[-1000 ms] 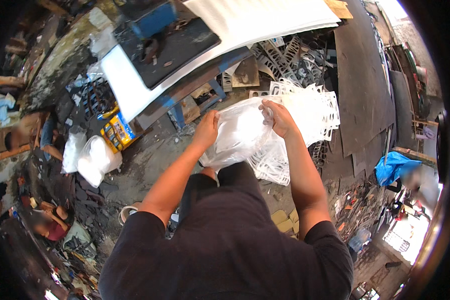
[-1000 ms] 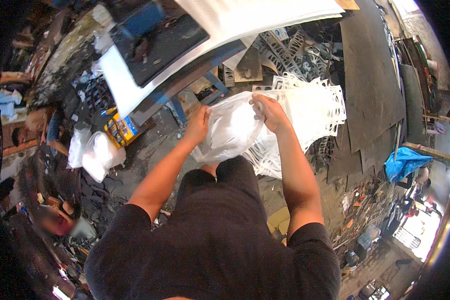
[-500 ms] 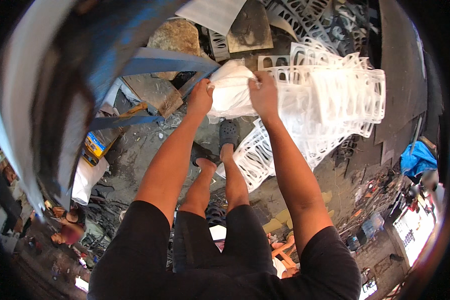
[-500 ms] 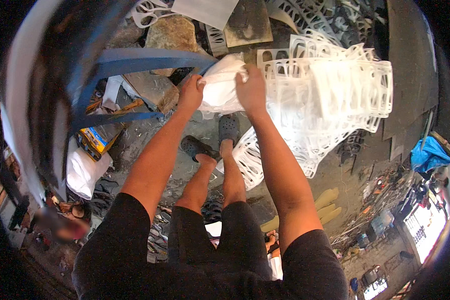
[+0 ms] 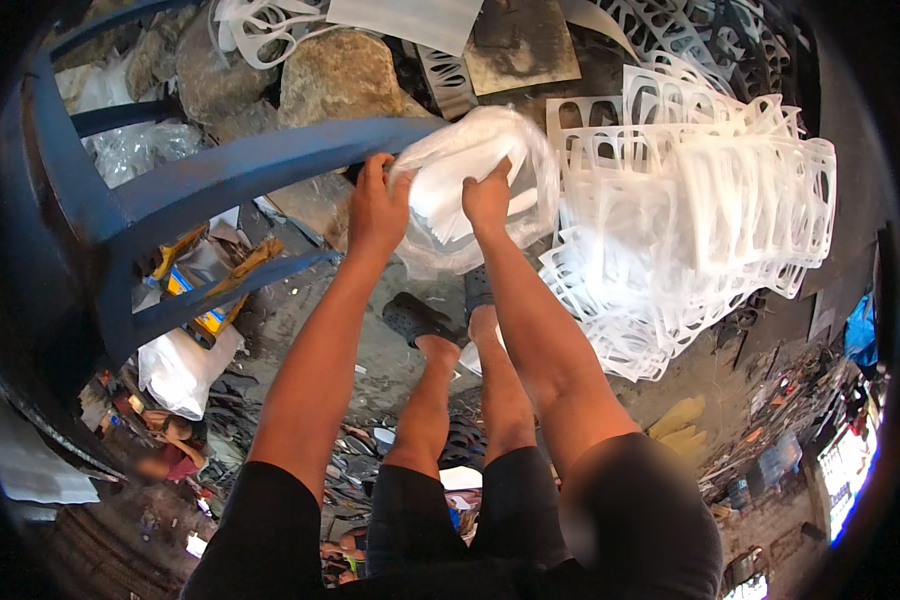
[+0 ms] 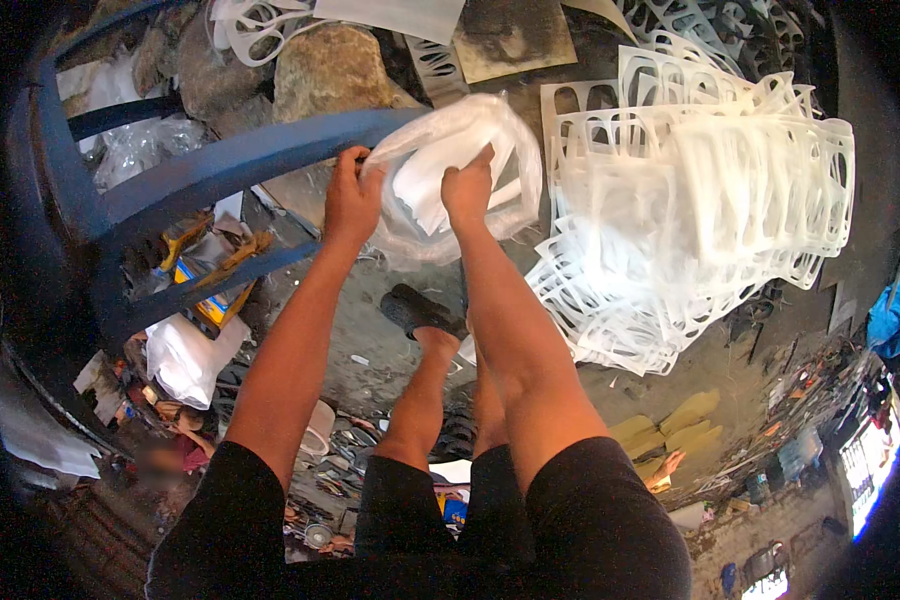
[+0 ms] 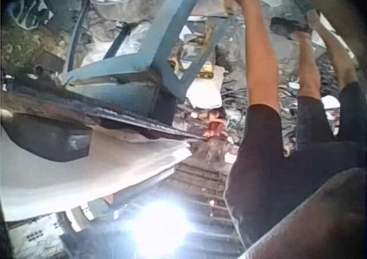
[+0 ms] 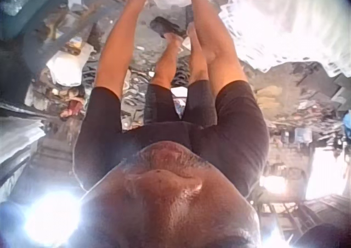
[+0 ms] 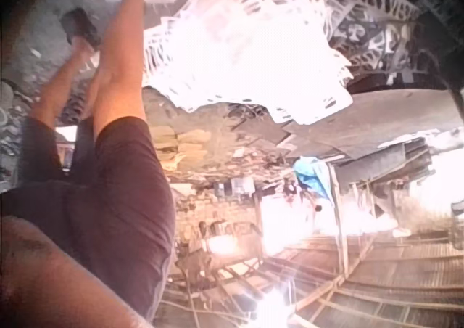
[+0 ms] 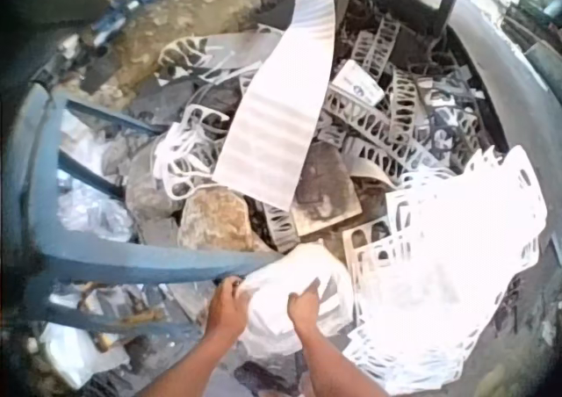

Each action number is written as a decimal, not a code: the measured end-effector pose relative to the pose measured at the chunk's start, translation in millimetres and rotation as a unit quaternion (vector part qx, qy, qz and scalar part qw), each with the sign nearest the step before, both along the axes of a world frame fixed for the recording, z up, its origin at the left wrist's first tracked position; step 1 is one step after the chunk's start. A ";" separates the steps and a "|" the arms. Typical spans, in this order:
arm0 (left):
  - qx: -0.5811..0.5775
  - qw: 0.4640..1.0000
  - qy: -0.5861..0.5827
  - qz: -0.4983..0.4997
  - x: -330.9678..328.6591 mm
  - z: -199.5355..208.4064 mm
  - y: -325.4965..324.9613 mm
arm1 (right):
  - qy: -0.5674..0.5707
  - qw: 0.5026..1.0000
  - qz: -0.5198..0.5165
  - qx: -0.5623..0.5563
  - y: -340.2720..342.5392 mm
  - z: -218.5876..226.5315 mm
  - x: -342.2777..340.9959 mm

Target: The person repeatedly places white sheets and blue inserts into a hydraulic press, operates the lever to cut shapes, removes the cut pieces, and stacks them. The person also handles plastic bags and corrugated sheets, placing them aside or into bags.

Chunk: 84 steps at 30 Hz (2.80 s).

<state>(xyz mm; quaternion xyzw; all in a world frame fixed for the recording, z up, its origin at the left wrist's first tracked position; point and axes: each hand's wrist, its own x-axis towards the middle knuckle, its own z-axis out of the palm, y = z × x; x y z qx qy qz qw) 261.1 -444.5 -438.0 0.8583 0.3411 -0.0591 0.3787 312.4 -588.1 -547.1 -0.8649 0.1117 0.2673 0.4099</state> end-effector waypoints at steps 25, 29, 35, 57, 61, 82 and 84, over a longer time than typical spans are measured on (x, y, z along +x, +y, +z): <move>0.134 0.988 -0.074 -0.015 16.3 1.6 4.7 | 0.021 0.991 0.074 -0.111 3.3 -37.7 37.8; 0.145 0.985 -0.086 -0.043 7.8 -7.4 8.3 | 0.112 0.976 0.131 -0.136 -20.4 -44.5 25.3; 0.124 0.988 -0.087 -0.003 0.5 -9.4 8.6 | 0.200 0.960 -0.191 0.034 -8.2 -11.1 14.5; -0.001 0.999 0.041 -0.004 -48.6 -3.5 -2.7 | -0.058 0.997 -0.041 0.043 -31.5 59.8 -18.8; 0.027 0.996 0.081 0.001 -47.7 -11.6 8.9 | -0.140 0.981 0.012 0.136 56.5 69.5 -20.9; 0.015 0.999 -0.041 0.004 -39.8 -15.5 -2.8 | -0.046 0.990 -0.094 0.092 46.8 91.6 -1.7; 0.025 0.995 -0.094 0.016 -21.2 -2.7 1.9 | -0.113 0.987 -0.091 0.068 14.8 95.5 0.8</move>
